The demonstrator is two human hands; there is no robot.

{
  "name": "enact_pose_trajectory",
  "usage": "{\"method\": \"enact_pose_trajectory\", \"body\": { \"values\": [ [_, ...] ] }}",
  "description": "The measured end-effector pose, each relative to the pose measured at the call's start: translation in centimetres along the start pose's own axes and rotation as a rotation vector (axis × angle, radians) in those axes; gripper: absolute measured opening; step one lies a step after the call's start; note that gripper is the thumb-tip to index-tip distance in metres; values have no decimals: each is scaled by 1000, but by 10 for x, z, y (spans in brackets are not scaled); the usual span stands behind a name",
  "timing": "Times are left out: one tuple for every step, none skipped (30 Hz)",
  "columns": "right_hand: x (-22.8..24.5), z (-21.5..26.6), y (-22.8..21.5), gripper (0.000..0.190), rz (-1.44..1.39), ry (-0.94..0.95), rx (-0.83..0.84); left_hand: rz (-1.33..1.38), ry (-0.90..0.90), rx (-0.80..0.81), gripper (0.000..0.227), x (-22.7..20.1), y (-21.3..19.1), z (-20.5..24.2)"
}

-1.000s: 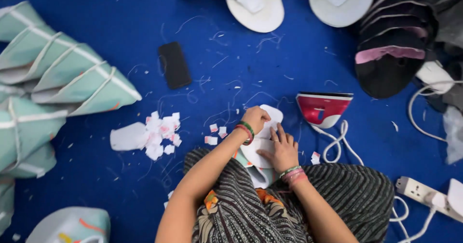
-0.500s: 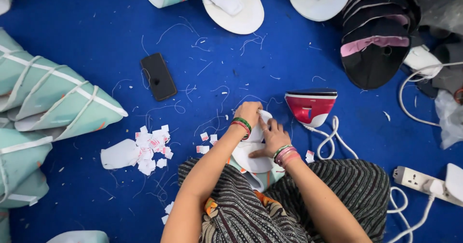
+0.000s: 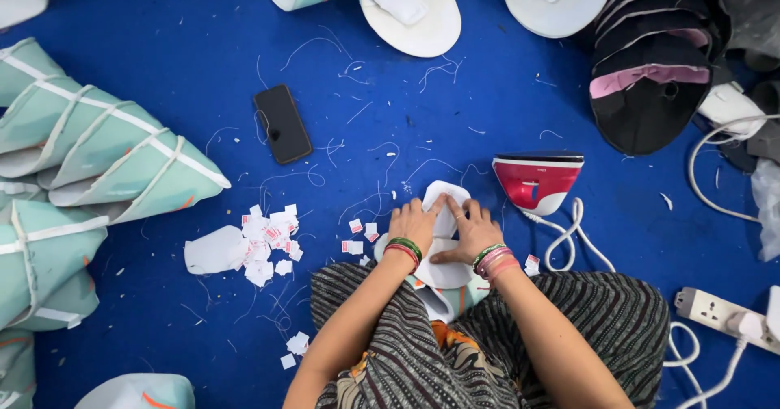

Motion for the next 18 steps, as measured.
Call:
{"method": "enact_pose_trajectory", "body": {
  "values": [
    [1,0,-1,145,2,11,8,-25,3,32,75,0,0,0],
    [1,0,-2,145,3,23,16,-50,6,64,76,0,-1,-1],
    [2,1,-4,145,5,23,14,-49,7,62,76,-1,-4,-1],
    [3,1,-5,144,-11,32,8,-65,9,94,77,-2,-7,-2],
    [4,2,-6,143,-28,43,4,-81,13,129,77,-3,-9,-1],
    [-5,2,4,143,-27,44,4,-80,14,129,77,-4,-8,-1],
    [-12,2,12,136,-119,20,-80,-95,19,142,76,-5,-7,-1],
    [-19,2,19,128,-211,-4,-163,-110,25,154,75,-5,-6,0],
    [-29,8,34,128,-209,-4,-163,-109,24,153,75,-3,-5,-1],
    [-43,15,44,98,-426,102,-387,-110,28,151,75,-2,-4,-1],
    [-60,23,53,69,-639,210,-608,-107,29,147,74,-2,-2,-1],
    [-71,29,62,69,-633,205,-608,-102,26,143,74,-3,-4,-2],
    [-88,38,70,63,-776,388,-801,-99,30,156,75,-3,-6,-2],
    [-104,50,79,58,-914,575,-993,-95,34,170,75,-4,-9,-2],
    [-109,47,70,58,-913,573,-996,-94,36,166,75,-4,-11,-2],
    [-113,46,58,56,-869,531,-1047,-89,36,187,76,-4,-12,-2],
    [-117,44,45,54,-825,488,-1100,-85,39,208,76,-4,-13,-2],
    [-123,36,31,54,-825,487,-1106,-86,43,203,76,-4,-12,-3]
  ]
}}
Point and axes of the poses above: each hand's wrist, its own z-axis away from the middle knuckle, its own y-axis out of the palm, x = y × z, the point moved 3 cm from there along -z, towards the middle knuckle, and after that the axes turned 13 degrees about -x, right-handed, at the moved point
